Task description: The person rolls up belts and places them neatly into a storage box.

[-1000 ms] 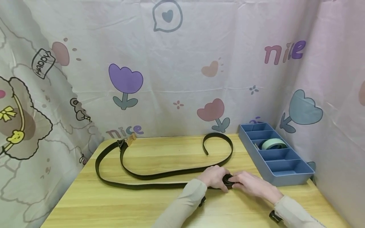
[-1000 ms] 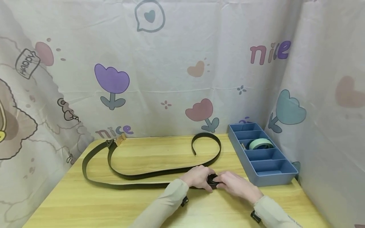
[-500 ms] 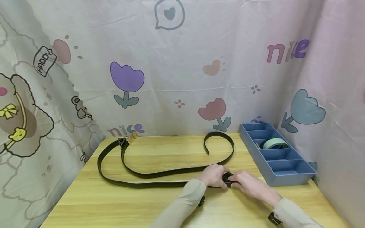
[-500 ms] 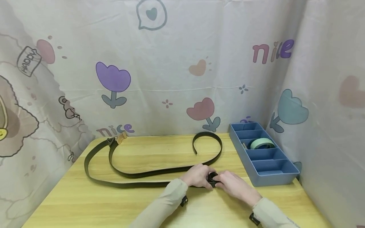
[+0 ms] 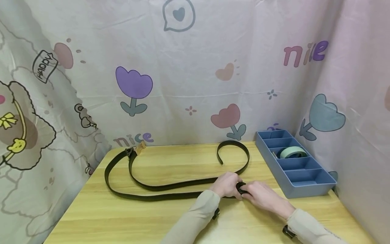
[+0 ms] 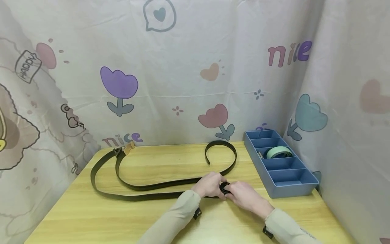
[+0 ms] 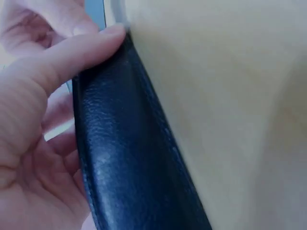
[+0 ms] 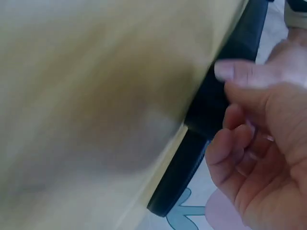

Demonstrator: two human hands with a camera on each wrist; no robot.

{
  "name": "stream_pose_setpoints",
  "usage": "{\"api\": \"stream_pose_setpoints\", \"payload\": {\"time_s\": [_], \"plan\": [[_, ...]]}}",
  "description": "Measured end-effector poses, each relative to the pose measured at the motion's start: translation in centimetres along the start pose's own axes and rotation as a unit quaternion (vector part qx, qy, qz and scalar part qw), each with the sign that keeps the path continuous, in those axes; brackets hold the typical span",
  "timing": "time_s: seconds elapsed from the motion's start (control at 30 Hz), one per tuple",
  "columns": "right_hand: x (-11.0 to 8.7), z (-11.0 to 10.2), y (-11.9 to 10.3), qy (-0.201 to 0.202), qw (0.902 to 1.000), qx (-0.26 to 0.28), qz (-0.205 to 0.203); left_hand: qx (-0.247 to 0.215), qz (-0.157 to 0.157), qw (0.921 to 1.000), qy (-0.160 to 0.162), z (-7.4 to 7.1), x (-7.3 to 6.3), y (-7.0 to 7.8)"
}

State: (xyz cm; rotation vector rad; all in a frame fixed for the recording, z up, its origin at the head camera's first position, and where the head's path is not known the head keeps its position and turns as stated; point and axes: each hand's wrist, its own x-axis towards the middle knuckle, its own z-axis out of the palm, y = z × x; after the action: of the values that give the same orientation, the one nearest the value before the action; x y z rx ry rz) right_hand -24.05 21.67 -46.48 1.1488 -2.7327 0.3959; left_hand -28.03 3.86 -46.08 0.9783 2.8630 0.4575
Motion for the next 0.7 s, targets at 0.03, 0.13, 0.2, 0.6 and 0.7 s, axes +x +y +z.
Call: {"api": "stream_pose_setpoints", "payload": {"time_s": [0.03,0.13,0.2,0.6,0.7], "plan": [[0.1,0.0,0.0,-0.001,1.0,0.005,0.0,0.006,0.008,0.9999,-0.002,0.0,0.0,-0.1],[0.0,0.0,0.6,-0.012,0.9995,0.025,-0.014,0.015,0.035,0.9988,-0.031,-0.1,-0.1,-0.5],[0.0,0.0,1.2,-0.018,0.9987,0.029,-0.038,0.007,0.054,0.9969,-0.057,-0.2,-0.1,-0.8],[0.3,0.0,0.4,-0.017,0.9997,0.001,-0.016,0.015,0.047,0.9986,-0.02,-0.2,0.1,-0.7],[0.5,0.4,-0.5,0.003,0.9998,-0.006,0.017,0.012,0.024,0.9996,-0.005,0.0,-0.1,-0.4]]}}
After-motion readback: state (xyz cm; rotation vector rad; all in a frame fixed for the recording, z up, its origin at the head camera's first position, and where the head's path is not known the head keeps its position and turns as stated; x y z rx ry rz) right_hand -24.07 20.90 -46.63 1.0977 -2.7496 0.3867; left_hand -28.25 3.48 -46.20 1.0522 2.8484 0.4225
